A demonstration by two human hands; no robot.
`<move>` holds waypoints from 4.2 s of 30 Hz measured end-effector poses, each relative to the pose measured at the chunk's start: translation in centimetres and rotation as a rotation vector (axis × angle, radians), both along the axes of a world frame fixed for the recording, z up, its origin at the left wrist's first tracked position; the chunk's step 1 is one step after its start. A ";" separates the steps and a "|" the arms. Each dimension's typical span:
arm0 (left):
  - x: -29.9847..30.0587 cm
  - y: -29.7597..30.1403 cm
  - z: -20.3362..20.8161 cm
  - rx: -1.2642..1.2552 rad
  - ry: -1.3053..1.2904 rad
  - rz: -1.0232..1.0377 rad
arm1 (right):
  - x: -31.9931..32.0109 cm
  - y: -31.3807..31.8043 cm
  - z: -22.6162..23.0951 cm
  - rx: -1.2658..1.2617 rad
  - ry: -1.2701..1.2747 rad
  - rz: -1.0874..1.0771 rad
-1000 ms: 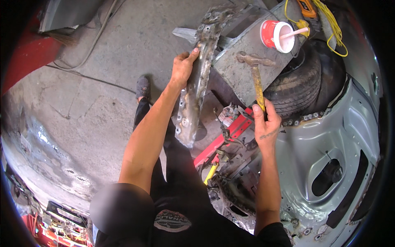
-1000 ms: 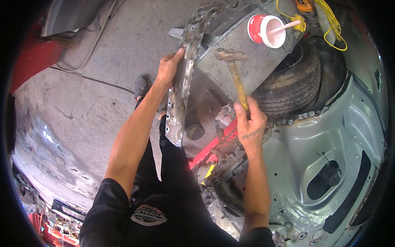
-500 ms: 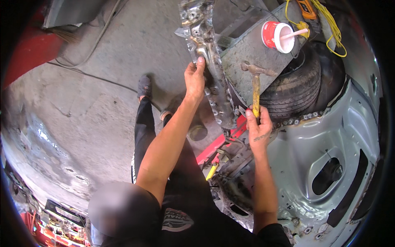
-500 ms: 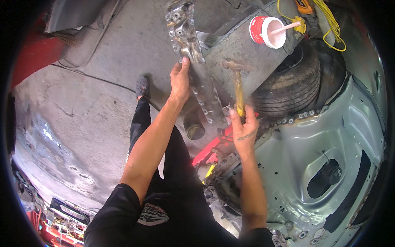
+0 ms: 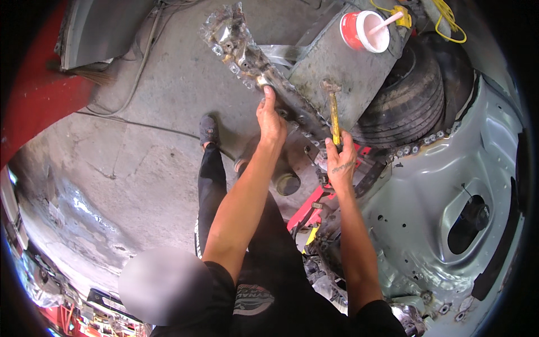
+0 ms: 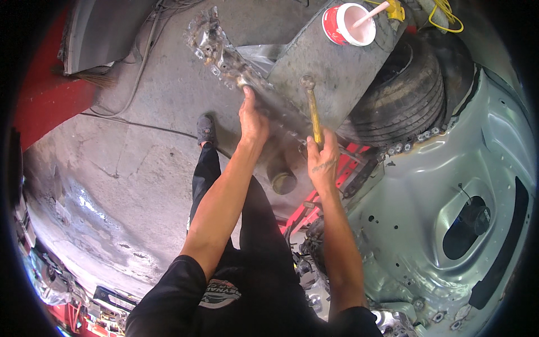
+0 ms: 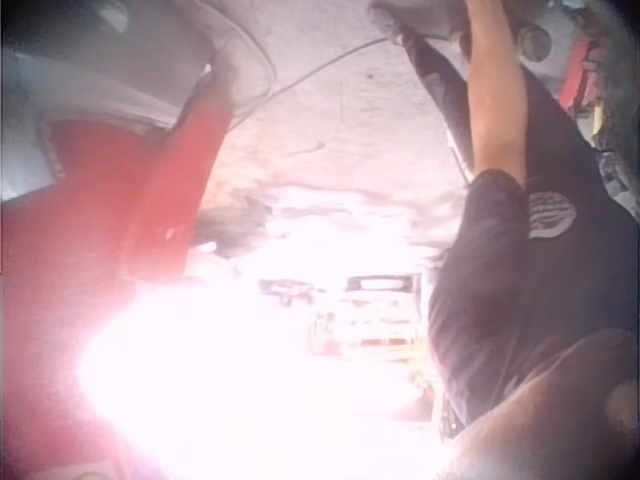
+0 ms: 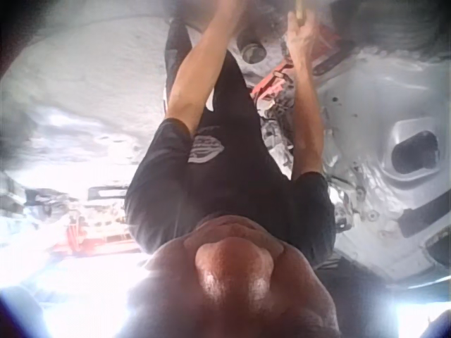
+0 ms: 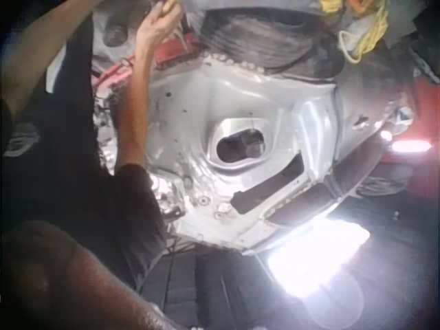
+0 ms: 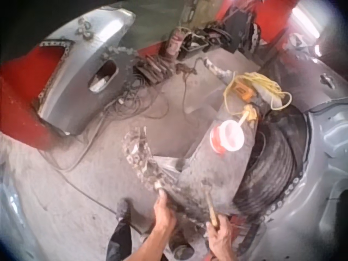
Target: The person removes a metal bracket from a car frame using a hammer and pry bar, then hammers the bracket on a workbench to reshape it. The person works on the front section of a stripped car body in a repair shop.
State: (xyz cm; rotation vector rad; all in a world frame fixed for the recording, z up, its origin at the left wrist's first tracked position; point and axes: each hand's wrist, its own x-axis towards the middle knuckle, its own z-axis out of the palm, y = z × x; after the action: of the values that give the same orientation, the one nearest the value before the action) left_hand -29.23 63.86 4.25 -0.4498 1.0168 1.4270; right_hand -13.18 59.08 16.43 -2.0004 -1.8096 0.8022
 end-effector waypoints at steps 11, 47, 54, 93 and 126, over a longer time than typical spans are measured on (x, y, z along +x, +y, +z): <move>1.4 0.0 0.4 0.036 0.019 0.004 | 0.0 -1.3 0.4 0.083 0.003 0.079; -8.3 9.0 1.3 0.177 0.452 -0.814 | -1.9 -3.4 5.7 -0.098 0.148 -0.129; -8.9 8.8 0.2 0.184 0.445 -0.912 | -3.4 1.3 8.7 -0.112 0.056 0.039; -8.8 6.2 -0.5 0.159 0.467 -0.832 | -6.4 12.5 10.2 -0.268 -0.497 0.676; -8.5 6.4 -1.2 0.200 0.379 -0.829 | -7.5 13.5 9.6 0.154 -0.247 0.859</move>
State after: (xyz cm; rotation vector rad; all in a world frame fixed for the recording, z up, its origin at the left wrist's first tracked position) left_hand -37.73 70.30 3.06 0.3842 1.1544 0.8461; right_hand -20.70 72.54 26.05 -1.2159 -2.8216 0.5923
